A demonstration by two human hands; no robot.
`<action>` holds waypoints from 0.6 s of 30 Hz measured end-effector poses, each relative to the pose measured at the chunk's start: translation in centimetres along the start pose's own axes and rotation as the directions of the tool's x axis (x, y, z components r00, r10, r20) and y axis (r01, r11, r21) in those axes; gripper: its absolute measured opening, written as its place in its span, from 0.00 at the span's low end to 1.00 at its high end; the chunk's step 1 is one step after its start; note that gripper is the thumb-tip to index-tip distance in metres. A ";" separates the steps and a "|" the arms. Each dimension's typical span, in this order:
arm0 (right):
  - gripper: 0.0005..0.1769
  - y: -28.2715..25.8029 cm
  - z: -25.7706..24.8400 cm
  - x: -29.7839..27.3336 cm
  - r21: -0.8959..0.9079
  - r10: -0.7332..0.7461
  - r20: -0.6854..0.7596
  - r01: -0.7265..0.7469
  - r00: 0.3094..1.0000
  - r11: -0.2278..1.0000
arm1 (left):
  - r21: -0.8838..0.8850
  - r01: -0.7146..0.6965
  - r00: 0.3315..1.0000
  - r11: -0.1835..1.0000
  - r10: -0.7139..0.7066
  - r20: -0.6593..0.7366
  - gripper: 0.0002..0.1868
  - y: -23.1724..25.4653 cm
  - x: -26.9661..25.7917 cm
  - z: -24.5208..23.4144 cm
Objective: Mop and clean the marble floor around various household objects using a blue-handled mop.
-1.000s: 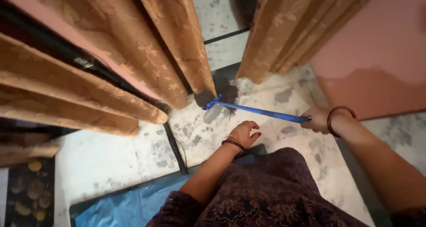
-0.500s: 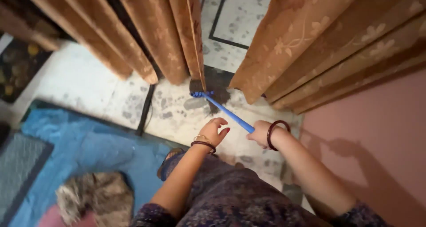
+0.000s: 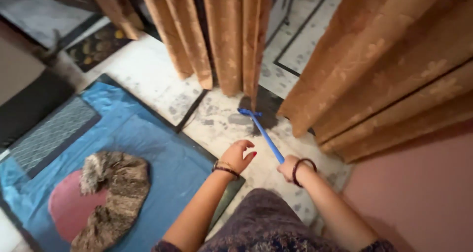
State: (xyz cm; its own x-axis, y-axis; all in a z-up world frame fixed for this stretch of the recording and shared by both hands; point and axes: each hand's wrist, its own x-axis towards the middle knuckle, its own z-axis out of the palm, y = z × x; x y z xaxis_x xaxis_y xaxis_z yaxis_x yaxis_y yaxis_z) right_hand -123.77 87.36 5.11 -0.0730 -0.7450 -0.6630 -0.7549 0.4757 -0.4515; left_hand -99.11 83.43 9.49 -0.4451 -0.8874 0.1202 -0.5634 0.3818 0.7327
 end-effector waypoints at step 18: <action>0.20 12.1 17.7 -17.7 -0.417 0.042 -0.005 -0.040 0.999 0.908 | -0.107 0.202 0.967 0.974 -0.215 -0.135 0.16 5.2 -35.7 7.5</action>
State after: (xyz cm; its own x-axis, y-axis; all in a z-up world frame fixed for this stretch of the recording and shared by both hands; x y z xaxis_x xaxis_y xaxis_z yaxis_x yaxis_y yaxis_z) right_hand -120.08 114.58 0.80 -0.1080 -0.7267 -0.6784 -0.9544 0.2669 -0.1339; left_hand -91.41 119.01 4.00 -0.2152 -0.9754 0.0488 -0.5641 0.1649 0.8091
